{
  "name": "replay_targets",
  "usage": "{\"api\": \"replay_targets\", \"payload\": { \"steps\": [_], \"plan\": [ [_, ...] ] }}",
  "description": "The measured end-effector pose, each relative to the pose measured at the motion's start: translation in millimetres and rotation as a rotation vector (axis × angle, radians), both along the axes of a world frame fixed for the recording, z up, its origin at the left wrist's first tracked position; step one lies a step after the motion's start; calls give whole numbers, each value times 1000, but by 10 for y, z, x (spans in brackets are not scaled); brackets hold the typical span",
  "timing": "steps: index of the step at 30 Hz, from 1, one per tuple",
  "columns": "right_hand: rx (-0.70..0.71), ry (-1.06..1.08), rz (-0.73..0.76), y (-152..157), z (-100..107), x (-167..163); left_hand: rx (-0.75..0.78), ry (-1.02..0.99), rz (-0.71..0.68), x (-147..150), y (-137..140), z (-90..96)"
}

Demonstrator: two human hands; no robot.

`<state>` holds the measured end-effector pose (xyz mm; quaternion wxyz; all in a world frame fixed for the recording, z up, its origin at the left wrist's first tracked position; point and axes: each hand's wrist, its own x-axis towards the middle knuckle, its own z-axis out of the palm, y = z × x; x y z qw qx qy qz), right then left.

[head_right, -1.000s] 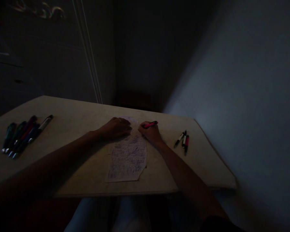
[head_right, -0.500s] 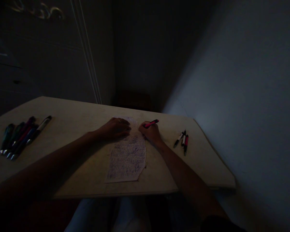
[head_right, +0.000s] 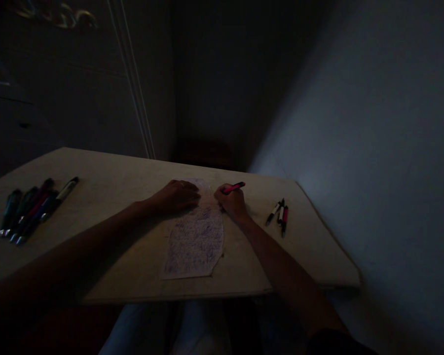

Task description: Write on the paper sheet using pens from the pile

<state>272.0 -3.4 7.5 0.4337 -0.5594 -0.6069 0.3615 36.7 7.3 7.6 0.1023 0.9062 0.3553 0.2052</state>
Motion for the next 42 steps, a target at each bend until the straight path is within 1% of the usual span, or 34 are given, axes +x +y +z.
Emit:
{"api": "replay_targets", "payload": {
  "steps": [3, 9, 13, 18, 26, 34, 42],
  "plan": [
    [-13, 22, -27, 7, 15, 14, 7, -10, -8, 0, 2, -10],
    [-24, -34, 40, -15, 44, 29, 4, 15, -15, -1, 13, -6],
    [-47, -17, 50, -20, 40, 31, 5, 3, -19, -9, 14, -20],
    [-34, -65, 59, -8, 18, 44, 10, 1, -14, -8, 10, -26],
    [-28, -105, 78, -10, 40, 46, 6, 13, -11, -1, 16, -15],
    [-11, -128, 88, -9, 53, 49, 20, -14, -18, -9, 42, -65],
    [-3, -130, 93, 0, 45, 52, 20, 4, -22, -1, 18, -9]
  ]
}}
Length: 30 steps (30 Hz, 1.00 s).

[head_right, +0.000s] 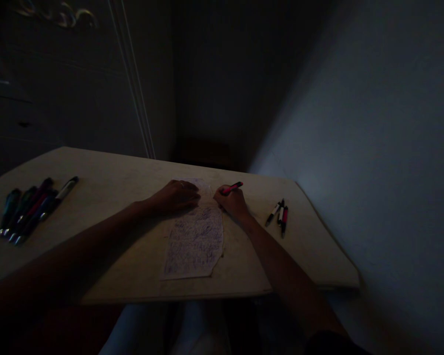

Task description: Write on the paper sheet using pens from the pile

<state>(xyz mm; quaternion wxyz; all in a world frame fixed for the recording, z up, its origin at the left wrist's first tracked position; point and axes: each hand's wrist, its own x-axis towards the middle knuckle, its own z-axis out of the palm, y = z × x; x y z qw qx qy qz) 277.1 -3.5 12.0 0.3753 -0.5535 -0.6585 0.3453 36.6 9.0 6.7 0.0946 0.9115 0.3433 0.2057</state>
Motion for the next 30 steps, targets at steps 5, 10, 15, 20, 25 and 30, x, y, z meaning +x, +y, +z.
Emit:
{"api": "replay_targets", "payload": {
  "steps": [5, 10, 15, 20, 25, 30],
  "plan": [
    [-2, 17, -2, 10, -21, 9, -8, 16, 11, 1, -5, 4],
    [-10, 26, -11, 8, -22, 6, 0, 7, 19, -4, -9, -1],
    [-4, 7, -10, 6, -13, 7, 8, 8, -5, -4, 20, -30],
    [-19, 36, 2, 9, -20, 23, 10, -10, -17, 2, 19, -19],
    [-6, 31, 16, 8, -14, 17, 8, -4, -8, 7, -10, 12],
    [-5, 39, 9, -5, 9, 9, 0, 17, 8, 6, -8, 10]
  ]
}}
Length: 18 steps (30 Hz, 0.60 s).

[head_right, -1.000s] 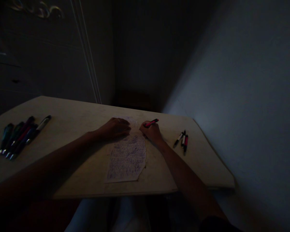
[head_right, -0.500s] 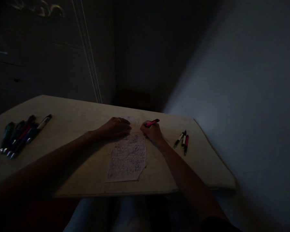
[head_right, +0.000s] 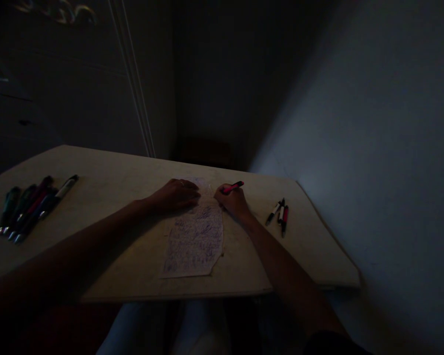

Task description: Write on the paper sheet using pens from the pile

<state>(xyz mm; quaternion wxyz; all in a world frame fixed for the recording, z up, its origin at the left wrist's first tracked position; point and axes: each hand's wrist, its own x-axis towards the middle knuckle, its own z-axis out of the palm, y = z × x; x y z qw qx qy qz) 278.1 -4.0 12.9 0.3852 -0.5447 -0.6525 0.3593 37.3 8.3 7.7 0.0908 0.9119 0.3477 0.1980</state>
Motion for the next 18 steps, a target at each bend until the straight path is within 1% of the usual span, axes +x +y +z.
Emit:
{"api": "replay_targets", "payload": {
  "steps": [4, 9, 18],
  "plan": [
    [-22, 20, 20, 3, -6, 12, 14, 5, -7, -11, 10, -16],
    [-14, 42, -51, 3, -4, -7, 4, 3, -7, -16, 8, -21],
    [-16, 12, -74, 19, -27, 22, 11, -12, -17, -1, -4, 0]
  ]
}}
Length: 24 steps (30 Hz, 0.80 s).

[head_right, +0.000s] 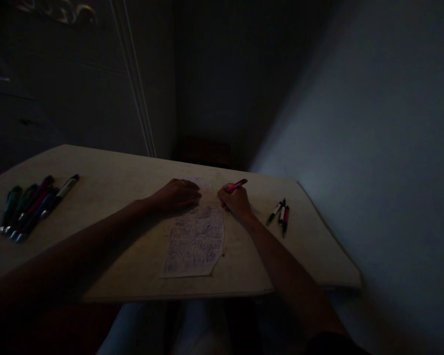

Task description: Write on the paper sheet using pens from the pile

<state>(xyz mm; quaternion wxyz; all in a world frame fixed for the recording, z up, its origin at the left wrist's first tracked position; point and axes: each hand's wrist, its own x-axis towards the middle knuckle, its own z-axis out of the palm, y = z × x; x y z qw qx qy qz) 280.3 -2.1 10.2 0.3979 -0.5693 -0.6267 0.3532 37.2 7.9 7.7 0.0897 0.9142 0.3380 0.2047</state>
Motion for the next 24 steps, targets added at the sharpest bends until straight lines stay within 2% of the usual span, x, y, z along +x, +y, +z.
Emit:
{"api": "replay_targets", "payload": {
  "steps": [24],
  "plan": [
    [0, -32, 88, 7, 7, 37, 17, 37, 3, -2, 21, -9]
  ]
}}
